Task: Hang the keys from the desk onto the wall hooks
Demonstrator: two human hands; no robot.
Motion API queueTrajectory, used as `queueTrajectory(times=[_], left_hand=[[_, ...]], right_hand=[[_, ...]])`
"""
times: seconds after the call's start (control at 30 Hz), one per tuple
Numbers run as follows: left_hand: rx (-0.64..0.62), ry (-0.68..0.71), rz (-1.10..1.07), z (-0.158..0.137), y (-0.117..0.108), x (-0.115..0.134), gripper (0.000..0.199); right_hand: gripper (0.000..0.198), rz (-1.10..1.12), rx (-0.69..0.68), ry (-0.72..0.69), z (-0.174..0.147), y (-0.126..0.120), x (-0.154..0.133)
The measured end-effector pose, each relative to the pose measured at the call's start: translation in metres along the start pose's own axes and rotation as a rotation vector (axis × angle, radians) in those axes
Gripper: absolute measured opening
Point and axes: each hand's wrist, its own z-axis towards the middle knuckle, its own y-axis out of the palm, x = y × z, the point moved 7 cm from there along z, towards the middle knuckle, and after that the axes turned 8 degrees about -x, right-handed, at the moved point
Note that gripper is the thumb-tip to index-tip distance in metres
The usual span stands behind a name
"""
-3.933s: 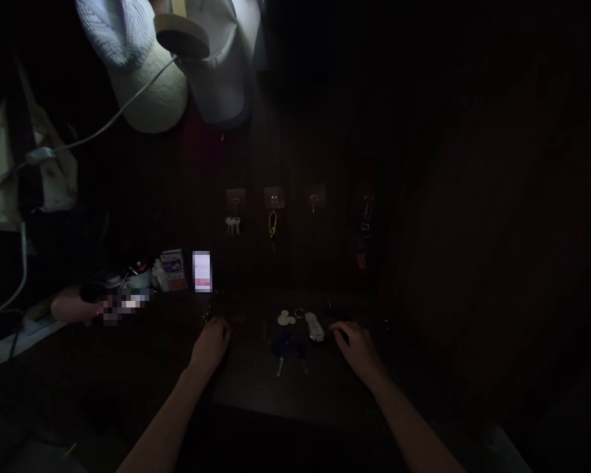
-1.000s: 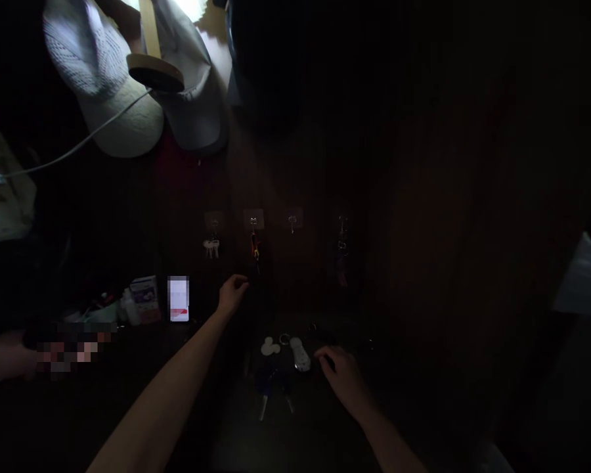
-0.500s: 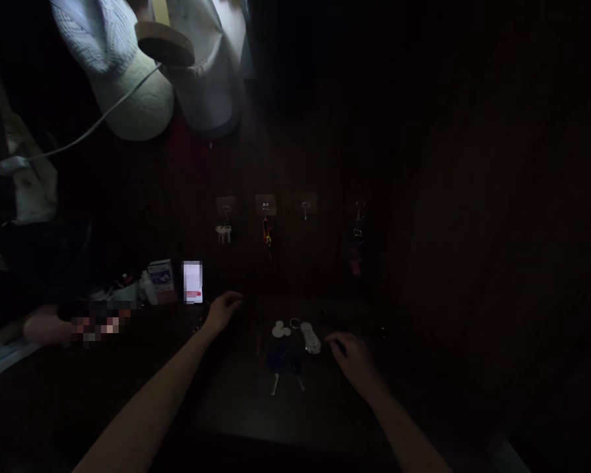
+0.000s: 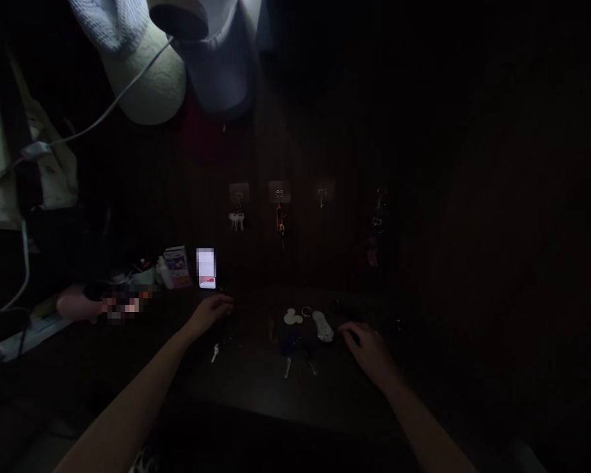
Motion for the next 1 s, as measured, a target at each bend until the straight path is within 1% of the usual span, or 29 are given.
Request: queueTrajectory(times=[0.2, 0.3, 0.43, 0.57, 0.63, 0.7, 0.77, 0.9, 1.0], left_hand=[[0.115, 0.076, 0.214, -0.038, 0.001, 0.009, 0.022], [0.092, 0.071, 0.244, -0.050, 0.006, 0.005, 0.022], [0.076, 0.044, 0.204, -0.056, 0.005, -0.005, 0.027], [-0.017, 0.046, 0.147, -0.059, 0.009, -0.006, 0.044], [-0.063, 0.056, 0.137, -0.059, 0.014, -0.003, 0.049], [-0.068, 0.064, 0.144, -0.058, 0.018, -0.001, 0.048], [-0.051, 0.071, 0.156, -0.054, 0.022, 0.001, 0.042], [-0.040, 0.091, 0.169, -0.040, 0.035, 0.005, 0.030], [-0.024, 0.109, 0.204, -0.027, 0.043, 0.010, 0.027]], right_hand=[[0.025, -0.017, 0.005, 0.002, 0.001, 0.001, 0.001], [0.025, -0.009, 0.002, -0.003, 0.001, 0.001, 0.000], [0.025, -0.001, -0.011, -0.003, 0.001, 0.000, -0.002], [0.024, 0.010, -0.023, 0.010, 0.001, -0.001, -0.003], [0.024, 0.012, -0.024, 0.014, 0.001, -0.002, -0.003], [0.024, 0.008, -0.025, 0.009, 0.001, -0.002, -0.003], [0.024, -0.001, -0.030, 0.001, 0.001, -0.001, -0.004], [0.024, -0.013, -0.011, 0.003, 0.000, -0.002, -0.005], [0.024, -0.018, -0.003, 0.006, -0.001, -0.002, -0.006]])
